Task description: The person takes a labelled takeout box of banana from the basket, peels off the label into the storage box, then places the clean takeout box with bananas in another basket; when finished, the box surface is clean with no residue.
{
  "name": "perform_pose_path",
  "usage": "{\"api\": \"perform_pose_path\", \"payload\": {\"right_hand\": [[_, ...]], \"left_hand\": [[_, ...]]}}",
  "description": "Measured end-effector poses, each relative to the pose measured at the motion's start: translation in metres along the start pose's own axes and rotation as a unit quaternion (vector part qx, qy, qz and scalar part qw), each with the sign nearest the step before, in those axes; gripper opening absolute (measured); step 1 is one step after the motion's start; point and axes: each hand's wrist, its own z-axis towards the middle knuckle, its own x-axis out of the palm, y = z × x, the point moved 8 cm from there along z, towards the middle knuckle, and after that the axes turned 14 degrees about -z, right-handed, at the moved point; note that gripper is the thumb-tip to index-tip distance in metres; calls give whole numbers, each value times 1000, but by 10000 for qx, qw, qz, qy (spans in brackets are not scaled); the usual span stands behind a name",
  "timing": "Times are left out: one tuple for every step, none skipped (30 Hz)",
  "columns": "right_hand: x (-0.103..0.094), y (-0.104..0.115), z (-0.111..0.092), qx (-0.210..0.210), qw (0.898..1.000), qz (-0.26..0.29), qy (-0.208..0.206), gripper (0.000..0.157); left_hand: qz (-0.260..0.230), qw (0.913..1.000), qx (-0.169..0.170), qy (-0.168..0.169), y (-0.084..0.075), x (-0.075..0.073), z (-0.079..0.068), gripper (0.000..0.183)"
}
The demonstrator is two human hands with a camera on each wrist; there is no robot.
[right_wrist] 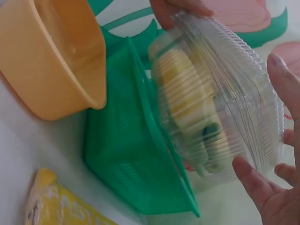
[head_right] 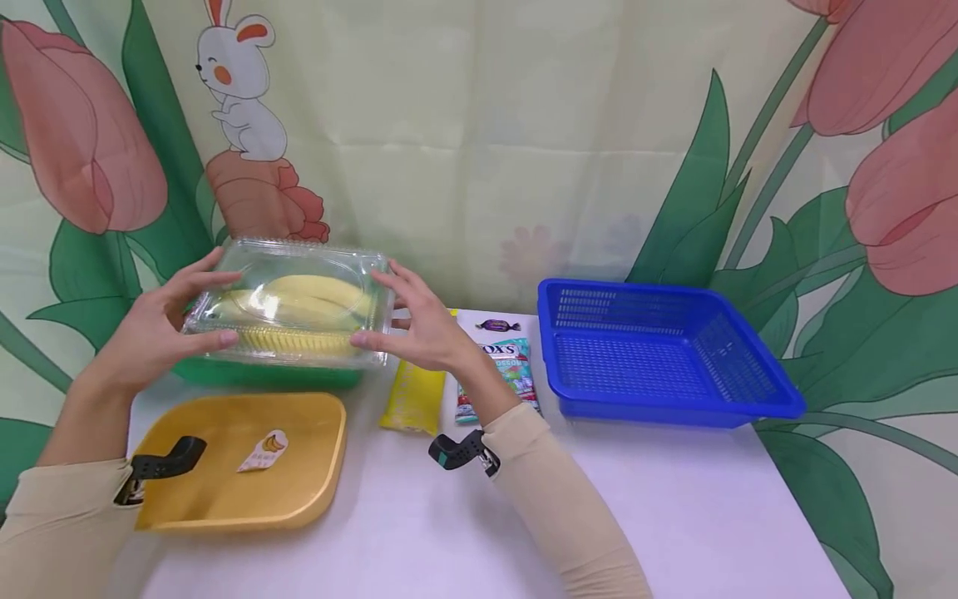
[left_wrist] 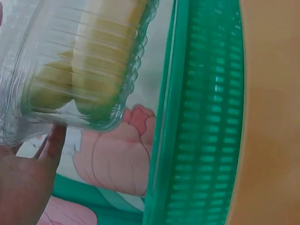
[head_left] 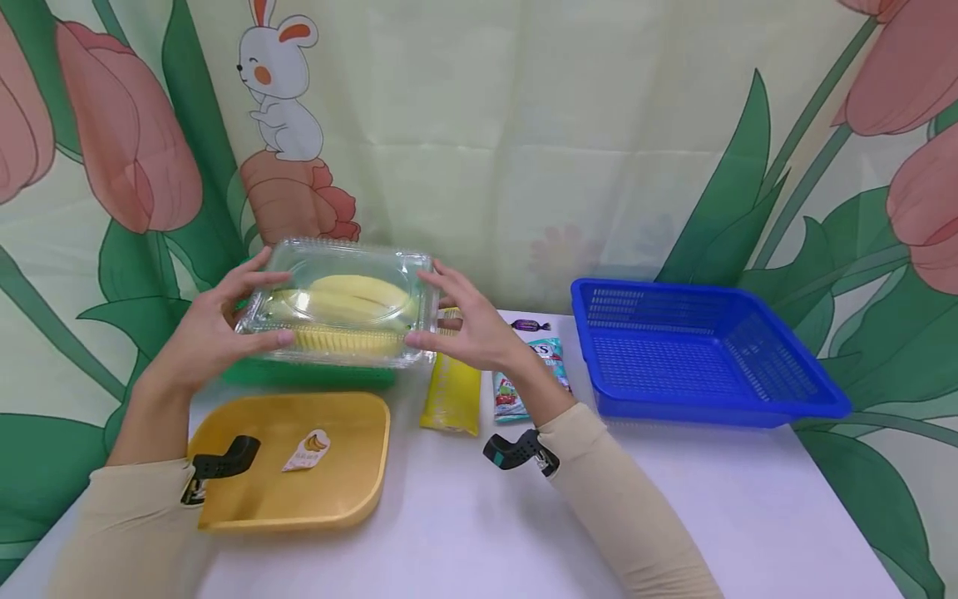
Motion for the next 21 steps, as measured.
{"api": "perform_pose_path", "payload": {"right_hand": [[1, -1, 2, 27, 10000, 21, -31, 84], [2, -3, 4, 56, 10000, 58, -54, 82], [4, -4, 6, 78, 9999, 90, -67, 82], [6, -4, 8, 97, 9998, 142, -67, 81], [8, -5, 10, 114, 9997, 220, -69, 81], [10, -6, 13, 125, 9995, 274, -74, 81], [12, -7, 15, 131, 9993, 342, -83, 81], [14, -7, 18, 135, 9991, 396, -93, 82], [16, -7, 20, 133, 9989, 446, -98, 82], [18, -8, 23, 129, 9987, 482, -99, 83], [20, -8, 25, 130, 9986, 499, -89, 84], [22, -8, 28, 125, 9987, 496, -65, 85], [24, -8, 31, 123, 9988, 481, -43, 86], [27, -8, 33, 123, 9988, 471, -15, 87], [29, -9, 36, 123, 9989, 449, 14, 87], [31, -9, 38, 136, 9991, 404, 48, 88], [33, -10, 41, 167, 9991, 373, 82, 88], [35, -12, 43, 214, 9991, 344, 113, 87], [37, -14, 44, 281, 9990, 302, 149, 87], [38, -17, 45, 356, 9988, 275, 189, 86], [40, -19, 45, 437, 9985, 243, 230, 85]], "left_hand": [[-40, 10000, -42, -25, 2, -1, 3, 70], [-64, 9999, -92, -50, 4, -3, 5, 69], [-91, 9998, -132, -72, 6, -5, 7, 68], [-111, 9997, -171, -103, 8, -8, 8, 67], [-128, 9996, -204, -136, 10, -10, 9, 66], [-141, 9995, -236, -168, 12, -13, 10, 65], [-136, 9994, -261, -201, 14, -15, 11, 64], [-135, 9992, -291, -236, 16, -18, 12, 63], [-120, 9990, -317, -275, 18, -20, 13, 62], [-94, 9989, -338, -315, 20, -22, 14, 61], [-61, 9987, -366, -347, 22, -25, 14, 60], [-60, 9985, -392, -386, 25, -27, 15, 59], [-79, 9982, -410, -424, 27, -29, 16, 58], [-114, 9980, -436, -453, 30, -31, 16, 57], [-139, 9977, -459, -482, 32, -32, 17, 57], [-184, 9974, -487, -494, 35, -34, 17, 57], [-213, 9970, -538, -504, 39, -35, 18, 56], [-248, 9967, -588, -498, 42, -36, 19, 56], [-252, 9965, -635, -477, 46, -36, 19, 57], [-240, 9964, -682, -440, 50, -36, 20, 57], [-219, 9964, -713, -396, 54, -35, 21, 58]]}}
